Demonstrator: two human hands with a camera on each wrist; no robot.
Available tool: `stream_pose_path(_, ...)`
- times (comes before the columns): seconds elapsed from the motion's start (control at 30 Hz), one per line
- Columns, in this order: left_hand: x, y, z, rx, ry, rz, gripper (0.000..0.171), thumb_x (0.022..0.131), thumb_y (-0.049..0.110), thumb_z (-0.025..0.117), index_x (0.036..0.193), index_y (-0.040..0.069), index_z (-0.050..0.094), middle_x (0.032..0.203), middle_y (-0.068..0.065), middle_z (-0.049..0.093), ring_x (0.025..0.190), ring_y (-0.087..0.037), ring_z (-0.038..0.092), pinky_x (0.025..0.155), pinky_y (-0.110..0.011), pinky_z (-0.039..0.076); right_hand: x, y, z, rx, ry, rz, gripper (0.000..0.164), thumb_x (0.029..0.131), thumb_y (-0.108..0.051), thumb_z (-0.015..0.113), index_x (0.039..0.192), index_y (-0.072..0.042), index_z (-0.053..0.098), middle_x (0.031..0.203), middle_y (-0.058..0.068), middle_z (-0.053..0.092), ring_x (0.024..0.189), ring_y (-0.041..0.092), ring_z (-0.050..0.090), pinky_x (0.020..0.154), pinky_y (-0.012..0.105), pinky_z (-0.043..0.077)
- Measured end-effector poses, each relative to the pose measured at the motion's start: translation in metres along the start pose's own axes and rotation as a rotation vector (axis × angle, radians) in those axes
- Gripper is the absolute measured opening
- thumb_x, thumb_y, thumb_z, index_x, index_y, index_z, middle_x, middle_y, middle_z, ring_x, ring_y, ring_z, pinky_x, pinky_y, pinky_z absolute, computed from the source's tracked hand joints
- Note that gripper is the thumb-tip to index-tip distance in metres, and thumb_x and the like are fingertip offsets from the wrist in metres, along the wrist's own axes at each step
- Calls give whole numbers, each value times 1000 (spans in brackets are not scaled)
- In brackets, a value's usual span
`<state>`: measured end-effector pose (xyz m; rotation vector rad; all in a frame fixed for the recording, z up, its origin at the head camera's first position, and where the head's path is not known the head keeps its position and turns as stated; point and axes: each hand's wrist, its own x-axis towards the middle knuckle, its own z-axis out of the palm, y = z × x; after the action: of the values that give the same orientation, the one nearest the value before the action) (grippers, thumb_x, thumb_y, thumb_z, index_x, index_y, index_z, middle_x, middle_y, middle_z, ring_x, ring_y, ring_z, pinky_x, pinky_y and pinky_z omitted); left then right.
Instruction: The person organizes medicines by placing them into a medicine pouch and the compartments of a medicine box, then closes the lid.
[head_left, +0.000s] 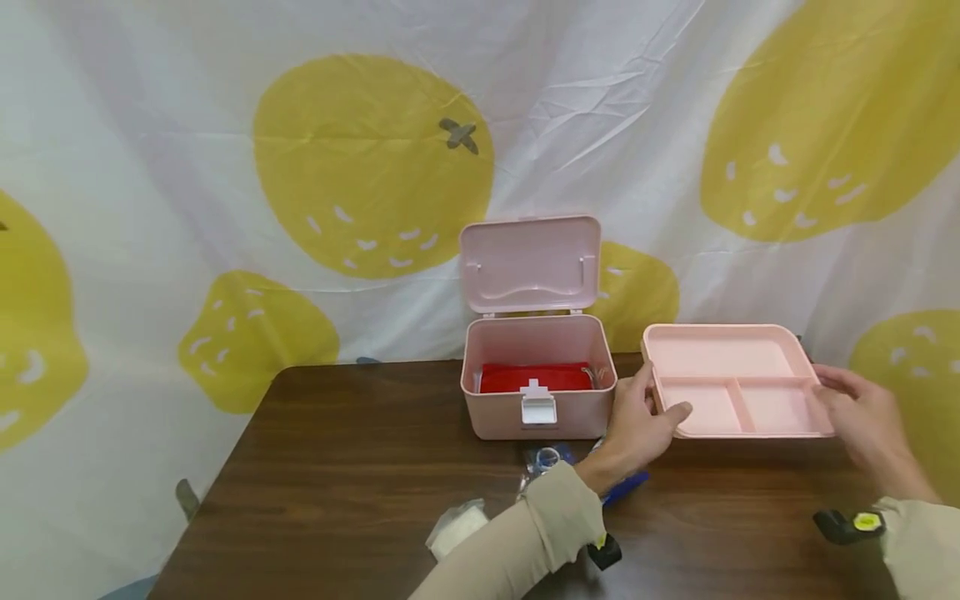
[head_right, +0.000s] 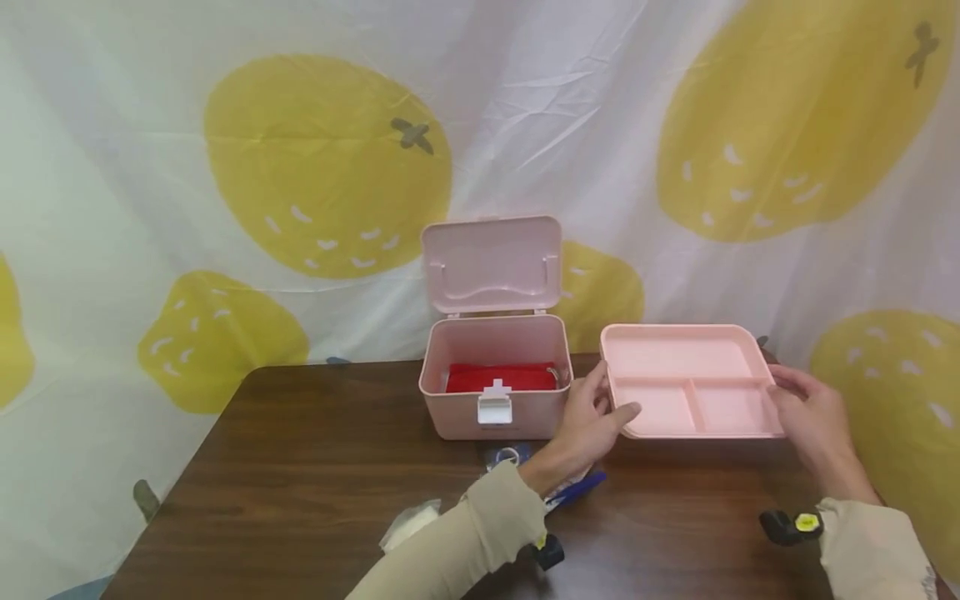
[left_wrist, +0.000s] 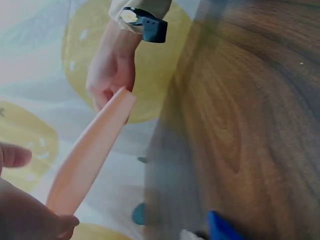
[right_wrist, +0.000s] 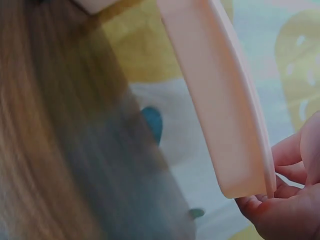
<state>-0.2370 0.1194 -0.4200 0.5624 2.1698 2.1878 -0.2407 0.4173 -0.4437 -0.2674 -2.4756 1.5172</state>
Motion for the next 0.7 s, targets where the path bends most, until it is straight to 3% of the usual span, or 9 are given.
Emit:
stream_pose_path(0.1, -3, 9, -7, -13, 49, -14, 66, 84, -3, 70, 145, 9, 48, 125, -6, 46, 114, -11, 58, 91, -17, 49, -3, -14, 4, -29, -11, 4, 42, 100, -23, 53, 138, -7, 57, 87, -42, 51, 76, -12, 52, 62, 12, 46)
stream_pose_path(0.23, -8, 22, -19, 47, 105, 1, 72, 85, 2, 71, 150, 9, 41, 128, -2, 41, 112, -4, 48, 97, -17, 46, -6, -34, 10, -113, 2, -8, 50, 101, -29, 50, 141, 1, 51, 86, -44, 46, 81, -13, 46, 66, 11, 41)
stream_pose_path(0.37, -9, 33, -35, 71, 103, 48, 71, 87, 6, 69, 151, 9, 39, 131, -8, 50, 106, -5, 55, 88, -18, 50, -7, -52, 13, -41, -8, -19, 40, 100, -27, 54, 136, -11, 59, 85, -45, 52, 79, -16, 50, 65, 9, 41)
stream_pose_path(0.57, -16, 51, -67, 110, 92, 42, 71, 88, 10, 68, 152, 14, 38, 121, -8, 64, 95, -8, 64, 84, -20, 54, -12, -78, 22, 104, -67, -41, 19, 97, -26, 63, 115, -31, 65, 85, -37, 63, 76, -15, 60, 63, 10, 49)
stream_pose_path(0.7, -21, 58, -89, 173, 88, 40, 72, 88, 11, 69, 152, 15, 38, 128, -10, 63, 100, -12, 64, 86, -23, 54, -18, -91, 28, 65, -128, -71, 28, 97, -30, 64, 123, -20, 63, 89, -36, 63, 77, -10, 63, 63, 13, 52)
